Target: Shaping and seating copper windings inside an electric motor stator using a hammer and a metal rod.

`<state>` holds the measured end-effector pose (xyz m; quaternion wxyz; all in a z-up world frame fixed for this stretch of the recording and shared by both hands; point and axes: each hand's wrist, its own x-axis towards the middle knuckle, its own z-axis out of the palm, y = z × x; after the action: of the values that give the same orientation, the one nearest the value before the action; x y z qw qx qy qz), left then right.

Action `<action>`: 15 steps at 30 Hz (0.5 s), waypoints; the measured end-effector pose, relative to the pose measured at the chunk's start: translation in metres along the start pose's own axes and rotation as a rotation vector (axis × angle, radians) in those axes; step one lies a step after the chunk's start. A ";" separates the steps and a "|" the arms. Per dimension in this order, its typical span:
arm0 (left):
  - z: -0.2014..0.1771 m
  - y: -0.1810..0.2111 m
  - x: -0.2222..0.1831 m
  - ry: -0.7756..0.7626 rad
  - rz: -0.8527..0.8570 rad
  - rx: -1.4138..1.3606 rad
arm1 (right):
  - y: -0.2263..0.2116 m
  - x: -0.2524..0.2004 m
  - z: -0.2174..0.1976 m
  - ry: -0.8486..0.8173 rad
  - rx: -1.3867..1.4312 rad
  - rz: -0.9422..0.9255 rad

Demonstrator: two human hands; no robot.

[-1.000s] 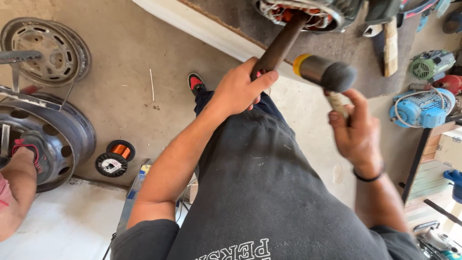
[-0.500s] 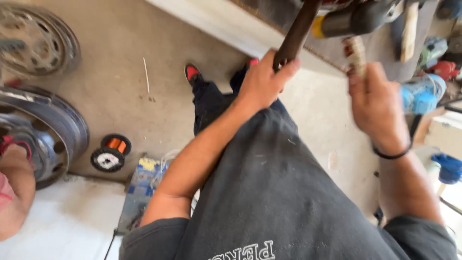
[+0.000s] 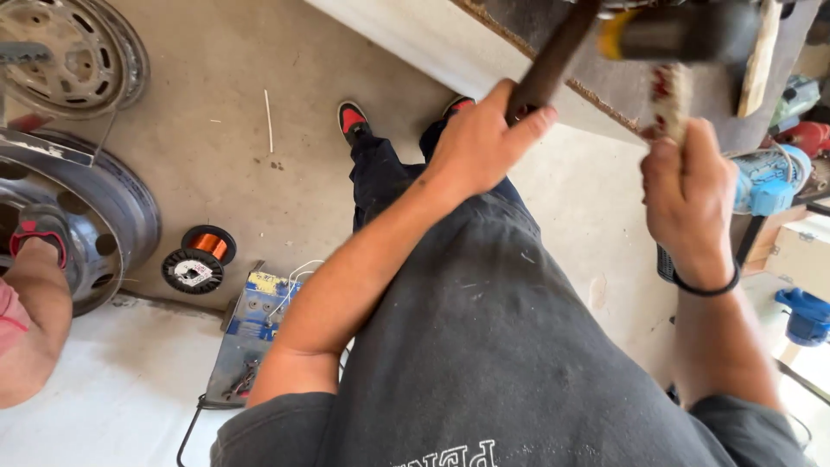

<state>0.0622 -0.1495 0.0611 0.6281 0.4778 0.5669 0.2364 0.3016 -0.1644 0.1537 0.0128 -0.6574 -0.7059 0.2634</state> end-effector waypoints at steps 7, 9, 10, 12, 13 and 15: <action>0.001 0.000 -0.007 0.034 -0.013 0.183 | 0.045 -0.024 0.041 0.136 0.418 0.016; -0.006 0.004 -0.012 0.071 -0.064 0.247 | 0.048 -0.027 0.055 0.064 0.397 0.106; -0.010 0.006 -0.015 0.109 -0.056 0.255 | 0.049 -0.029 0.065 0.030 0.473 0.119; -0.014 0.009 -0.018 0.143 -0.044 0.273 | 0.050 -0.032 0.079 0.004 0.559 0.135; -0.016 0.010 -0.018 0.181 -0.016 0.287 | 0.050 -0.033 0.084 -0.011 0.588 0.152; -0.016 0.010 -0.020 0.215 0.002 0.307 | 0.049 -0.034 0.092 -0.032 0.626 0.175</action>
<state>0.0451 -0.1567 0.0814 0.4834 0.5407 0.6595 0.1975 0.3179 -0.2293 0.0666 0.1804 -0.6755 -0.5313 0.4783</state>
